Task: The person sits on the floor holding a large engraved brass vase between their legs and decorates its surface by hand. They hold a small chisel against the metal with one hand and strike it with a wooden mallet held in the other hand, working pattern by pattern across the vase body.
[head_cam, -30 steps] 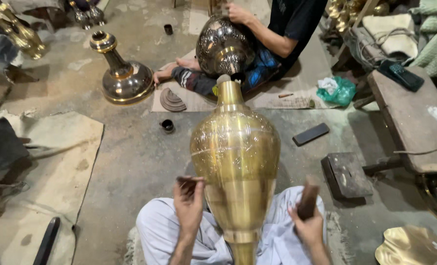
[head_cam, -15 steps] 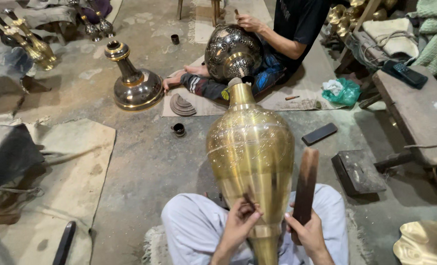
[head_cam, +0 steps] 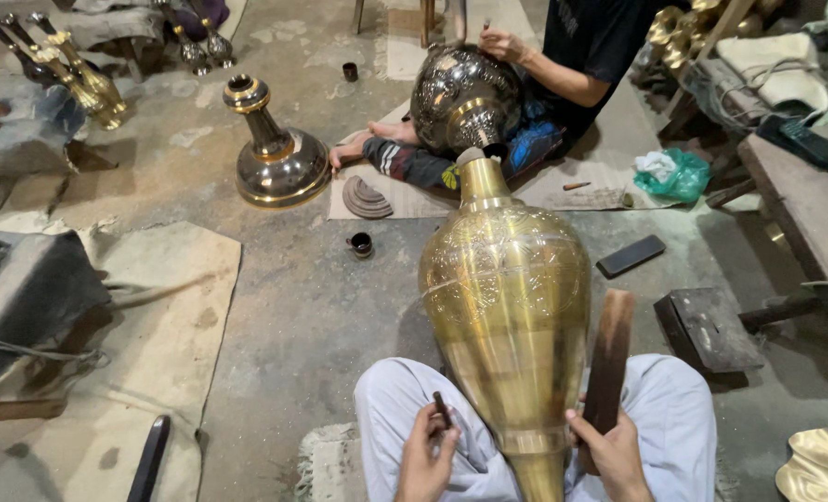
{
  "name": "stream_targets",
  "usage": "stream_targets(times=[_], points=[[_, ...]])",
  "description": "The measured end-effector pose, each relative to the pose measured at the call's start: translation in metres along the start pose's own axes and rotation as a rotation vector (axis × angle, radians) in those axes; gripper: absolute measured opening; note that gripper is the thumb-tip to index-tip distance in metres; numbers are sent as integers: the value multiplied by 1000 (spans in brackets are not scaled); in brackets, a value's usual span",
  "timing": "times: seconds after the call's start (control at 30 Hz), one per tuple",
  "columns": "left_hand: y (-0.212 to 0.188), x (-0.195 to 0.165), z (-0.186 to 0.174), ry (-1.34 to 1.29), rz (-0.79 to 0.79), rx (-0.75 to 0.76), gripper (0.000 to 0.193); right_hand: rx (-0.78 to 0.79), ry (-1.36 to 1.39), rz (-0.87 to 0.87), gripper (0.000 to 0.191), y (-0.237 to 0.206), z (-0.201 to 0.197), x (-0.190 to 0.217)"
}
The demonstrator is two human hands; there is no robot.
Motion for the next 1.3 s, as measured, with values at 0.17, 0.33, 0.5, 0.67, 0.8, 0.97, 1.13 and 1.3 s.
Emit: stream_targets(times=[0.17,0.33,0.5,0.67,0.8,0.97,1.13,1.3], points=[[-21,-14,-49,355,127,-180,42,-37,26,56,28,15,-6,-4],[-14,-10,-49,-62,27,-146,31,9,4,64,28,29,-8,2],[16,-15,-25,-333,12,-133,32,54,-75,31,30,37,-20,11],[61,-48,7,-220,132,58,26,133,-87,53,36,41,-48,7],[100,-72,34,84,99,203,35,147,-179,116,39,55,-67,1],[153,-102,66,385,249,266,38,211,-385,-179,46,73,-71,32],[165,-103,74,539,335,309,41,192,-854,35,59,93,-88,18],[161,-93,70,516,279,374,44,282,-1025,-149,54,115,-78,38]])
Point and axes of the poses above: each hand's wrist, its own y-axis towards the middle knuckle, its own z-axis out of the palm, x = y × z, the point moved 9 cm from there along y, towards the middle knuckle, and after that the axes turned 10 degrees about x, right-handed, at the moved point
